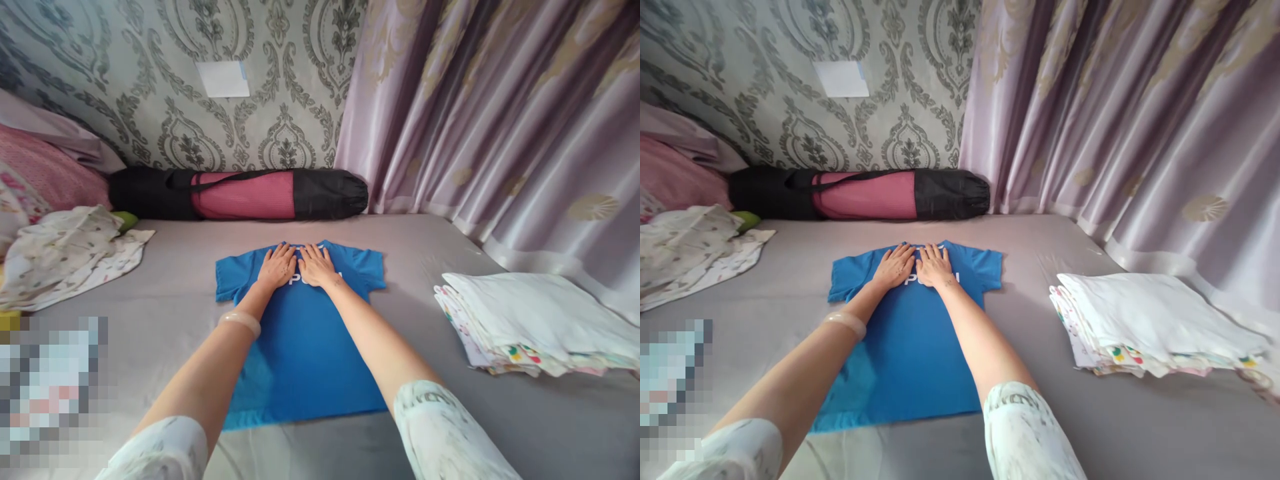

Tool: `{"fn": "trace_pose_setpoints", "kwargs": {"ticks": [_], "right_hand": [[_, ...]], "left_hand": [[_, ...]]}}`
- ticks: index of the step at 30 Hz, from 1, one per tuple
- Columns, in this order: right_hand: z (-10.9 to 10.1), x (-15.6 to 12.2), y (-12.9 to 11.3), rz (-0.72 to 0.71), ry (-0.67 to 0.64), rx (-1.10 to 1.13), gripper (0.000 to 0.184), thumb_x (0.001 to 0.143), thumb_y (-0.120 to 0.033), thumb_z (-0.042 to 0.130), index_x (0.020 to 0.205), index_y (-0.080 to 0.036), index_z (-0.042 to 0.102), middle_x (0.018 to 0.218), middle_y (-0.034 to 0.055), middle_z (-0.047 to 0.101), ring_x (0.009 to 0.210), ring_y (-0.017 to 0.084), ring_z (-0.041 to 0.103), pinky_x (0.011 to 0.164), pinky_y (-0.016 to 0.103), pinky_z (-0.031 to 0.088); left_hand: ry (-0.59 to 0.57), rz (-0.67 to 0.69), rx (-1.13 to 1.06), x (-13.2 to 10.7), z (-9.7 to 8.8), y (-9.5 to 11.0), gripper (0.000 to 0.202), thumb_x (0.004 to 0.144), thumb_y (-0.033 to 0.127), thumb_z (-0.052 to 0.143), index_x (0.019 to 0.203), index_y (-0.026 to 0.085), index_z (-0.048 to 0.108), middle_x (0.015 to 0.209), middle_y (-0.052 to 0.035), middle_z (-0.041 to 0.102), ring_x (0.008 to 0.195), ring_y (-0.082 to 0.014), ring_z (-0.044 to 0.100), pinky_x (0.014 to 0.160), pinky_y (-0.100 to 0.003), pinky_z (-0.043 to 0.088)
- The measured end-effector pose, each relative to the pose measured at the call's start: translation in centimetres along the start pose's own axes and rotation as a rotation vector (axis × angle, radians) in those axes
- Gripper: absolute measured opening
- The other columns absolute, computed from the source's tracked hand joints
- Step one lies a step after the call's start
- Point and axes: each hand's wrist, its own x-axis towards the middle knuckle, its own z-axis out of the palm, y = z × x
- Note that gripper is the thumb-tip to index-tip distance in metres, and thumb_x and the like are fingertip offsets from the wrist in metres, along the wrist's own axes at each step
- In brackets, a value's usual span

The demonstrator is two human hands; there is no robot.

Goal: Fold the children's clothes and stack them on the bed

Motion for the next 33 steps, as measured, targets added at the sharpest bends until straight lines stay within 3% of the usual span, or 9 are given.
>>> {"fn": "trace_pose_setpoints", "kwargs": {"ticks": [7, 12, 17, 20, 22, 24, 26, 29, 33], "right_hand": [[-2.2, -1.1, 1.9, 0.056, 0.023, 0.130, 0.060, 0.101, -0.037, 0.015, 0.156, -0.013, 0.022, 0.163, 0.0068, 0.017, 0.150, 0.019, 0.010, 0.121, 0.043, 0.008], [-4.6, -5.2, 7.7, 0.237, 0.046, 0.064, 0.059, 0.100, -0.033, 0.020, 0.153, -0.010, 0.027, 0.162, 0.0104, 0.022, 0.150, 0.023, 0.013, 0.120, 0.048, 0.009], [-4.8, -9.2, 12.2, 0.336, -0.031, 0.014, 0.058, 0.101, -0.035, 0.020, 0.155, -0.013, 0.025, 0.163, 0.0081, 0.016, 0.150, 0.023, 0.008, 0.120, 0.048, 0.007], [-5.3, -10.8, 12.3, 0.343, 0.031, 0.041, 0.058, 0.101, -0.037, 0.019, 0.154, -0.015, 0.027, 0.163, 0.0080, 0.019, 0.149, 0.022, 0.014, 0.119, 0.043, 0.015], [-6.0, -12.1, 11.8, 0.346, 0.155, 0.053, 0.054, 0.100, -0.033, 0.023, 0.149, -0.014, 0.037, 0.157, 0.0108, 0.034, 0.144, 0.021, 0.029, 0.114, 0.036, 0.023], [-6.8, -13.9, 11.1, 0.361, 0.214, 0.075, 0.046, 0.097, -0.027, 0.030, 0.134, -0.015, 0.055, 0.139, 0.0121, 0.056, 0.127, 0.021, 0.050, 0.102, 0.029, 0.035], [-7.5, -16.2, 10.3, 0.385, 0.156, 0.118, 0.039, 0.095, -0.024, 0.033, 0.111, -0.017, 0.069, 0.112, 0.0094, 0.070, 0.102, 0.020, 0.062, 0.083, 0.026, 0.041], [-7.9, -20.0, 9.1, 0.382, 0.011, 0.178, 0.034, 0.093, -0.029, 0.040, 0.083, -0.018, 0.071, 0.081, 0.0049, 0.071, 0.075, 0.017, 0.062, 0.062, 0.024, 0.036], [-7.3, -23.8, 7.7, 0.408, -0.057, 0.228, 0.032, 0.090, -0.035, 0.048, 0.072, -0.018, 0.068, 0.071, 0.0031, 0.069, 0.066, 0.015, 0.060, 0.056, 0.024, 0.031]], "left_hand": [[-0.008, 0.002, -0.006, 0.0, -0.3, 0.0, 0.053, 0.100, 0.041, 0.024, 0.146, 0.023, 0.042, 0.155, -0.0078, 0.038, 0.147, -0.0230, 0.027, 0.119, -0.047, 0.021], [-0.017, 0.014, -0.005, 0.0, -0.2, -0.1, 0.057, 0.099, 0.046, 0.025, 0.147, 0.019, 0.040, 0.157, -0.0095, 0.036, 0.147, -0.0254, 0.025, 0.119, -0.049, 0.020], [0.003, 0.020, 0.085, 0.1, 0.0, 0.2, 0.057, 0.100, 0.045, 0.024, 0.145, 0.018, 0.042, 0.156, -0.0132, 0.036, 0.146, -0.0264, 0.028, 0.117, -0.048, 0.024], [0.060, 0.026, 0.185, -0.1, -0.2, 0.6, 0.055, 0.099, 0.044, 0.025, 0.142, 0.016, 0.046, 0.152, -0.0168, 0.040, 0.143, -0.0276, 0.033, 0.115, -0.046, 0.026], [0.094, 0.031, 0.226, -0.4, -0.6, 1.1, 0.054, 0.099, 0.044, 0.028, 0.140, 0.014, 0.047, 0.149, -0.0188, 0.043, 0.140, -0.0296, 0.036, 0.114, -0.047, 0.027], [0.112, 0.031, 0.220, -0.7, -1.2, 1.9, 0.053, 0.098, 0.042, 0.031, 0.139, 0.013, 0.048, 0.144, -0.0196, 0.048, 0.135, -0.0311, 0.042, 0.112, -0.047, 0.031], [0.110, 0.037, 0.178, -0.9, -1.9, 3.0, 0.049, 0.097, 0.039, 0.035, 0.136, 0.014, 0.051, 0.137, -0.0186, 0.054, 0.127, -0.0317, 0.050, 0.107, -0.045, 0.037], [0.078, 0.119, 0.061, -0.5, -2.5, 5.8, 0.043, 0.095, 0.033, 0.038, 0.129, 0.015, 0.058, 0.126, -0.0153, 0.062, 0.118, -0.0294, 0.057, 0.100, -0.041, 0.044], [-0.019, 0.332, -0.158, 0.8, -2.3, 11.2, 0.036, 0.091, 0.026, 0.044, 0.116, 0.016, 0.067, 0.110, -0.0093, 0.071, 0.105, -0.0219, 0.065, 0.094, -0.030, 0.048]]}}
